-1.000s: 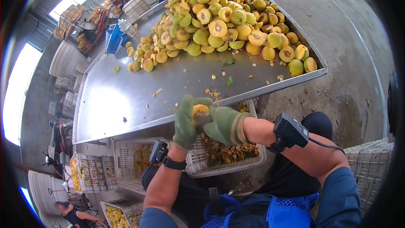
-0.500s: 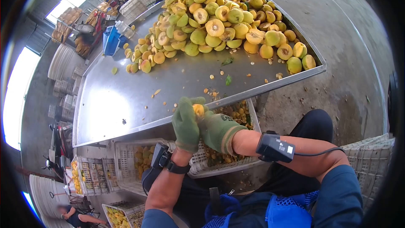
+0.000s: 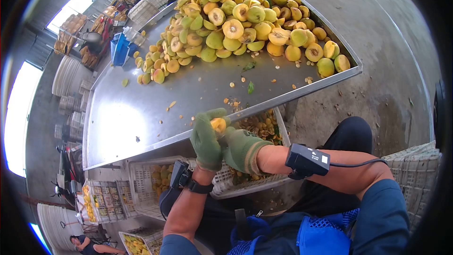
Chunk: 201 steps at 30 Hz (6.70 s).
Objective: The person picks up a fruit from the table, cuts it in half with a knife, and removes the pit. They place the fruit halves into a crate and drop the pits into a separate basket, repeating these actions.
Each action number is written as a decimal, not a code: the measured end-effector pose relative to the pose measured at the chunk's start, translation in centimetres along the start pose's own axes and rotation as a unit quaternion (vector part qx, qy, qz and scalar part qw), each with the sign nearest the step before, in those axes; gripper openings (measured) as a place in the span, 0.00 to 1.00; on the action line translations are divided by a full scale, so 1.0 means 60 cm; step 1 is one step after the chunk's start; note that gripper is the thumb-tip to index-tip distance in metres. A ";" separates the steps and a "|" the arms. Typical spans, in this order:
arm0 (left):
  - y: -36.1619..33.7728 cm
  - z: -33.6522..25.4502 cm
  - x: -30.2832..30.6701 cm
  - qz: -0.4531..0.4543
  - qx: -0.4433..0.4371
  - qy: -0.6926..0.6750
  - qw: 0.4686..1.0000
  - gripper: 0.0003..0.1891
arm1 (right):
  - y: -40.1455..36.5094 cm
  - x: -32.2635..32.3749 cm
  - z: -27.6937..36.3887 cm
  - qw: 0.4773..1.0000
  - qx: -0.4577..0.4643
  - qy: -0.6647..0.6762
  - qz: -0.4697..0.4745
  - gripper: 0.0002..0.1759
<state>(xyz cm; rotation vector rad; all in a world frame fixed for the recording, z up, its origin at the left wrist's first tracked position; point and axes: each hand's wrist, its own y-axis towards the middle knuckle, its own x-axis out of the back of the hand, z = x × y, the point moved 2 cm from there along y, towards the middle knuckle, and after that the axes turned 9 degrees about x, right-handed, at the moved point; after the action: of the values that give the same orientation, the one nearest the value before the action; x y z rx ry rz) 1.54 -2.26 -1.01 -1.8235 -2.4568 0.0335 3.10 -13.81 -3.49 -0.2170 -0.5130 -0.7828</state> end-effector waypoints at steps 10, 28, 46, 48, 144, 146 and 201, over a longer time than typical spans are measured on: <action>0.021 -0.024 0.016 0.102 -0.111 0.216 0.965 0.28 | -0.004 0.034 0.009 1.000 0.010 0.011 -0.024 0.13; 0.011 -0.024 0.013 0.013 -0.134 0.215 0.967 0.24 | -0.012 0.022 0.014 0.998 0.009 0.040 -0.040 0.13; 0.020 -0.021 0.023 0.023 -0.185 0.198 0.962 0.25 | -0.001 0.026 0.025 0.987 0.010 0.160 0.020 0.12; 0.018 -0.022 0.025 0.026 -0.185 0.181 0.965 0.25 | 0.000 0.039 0.032 0.984 0.017 0.171 0.038 0.13; 0.015 -0.036 0.021 0.067 -0.071 -0.067 0.993 0.29 | 0.020 0.089 0.045 0.933 -0.004 0.328 0.147 0.17; 0.018 -0.043 0.026 0.073 -0.069 -0.060 0.993 0.28 | 0.015 0.100 0.058 0.946 0.014 0.293 0.134 0.16; -0.006 -0.097 0.250 0.155 0.139 0.055 0.977 0.28 | -0.024 0.114 0.057 0.985 0.027 -0.146 0.087 0.21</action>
<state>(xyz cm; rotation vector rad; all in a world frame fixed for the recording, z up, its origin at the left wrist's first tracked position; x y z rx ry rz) -2.66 11.81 5.60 -1.9955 -1.9589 0.2734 4.90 -17.75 2.97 -0.3247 -0.7812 -0.5678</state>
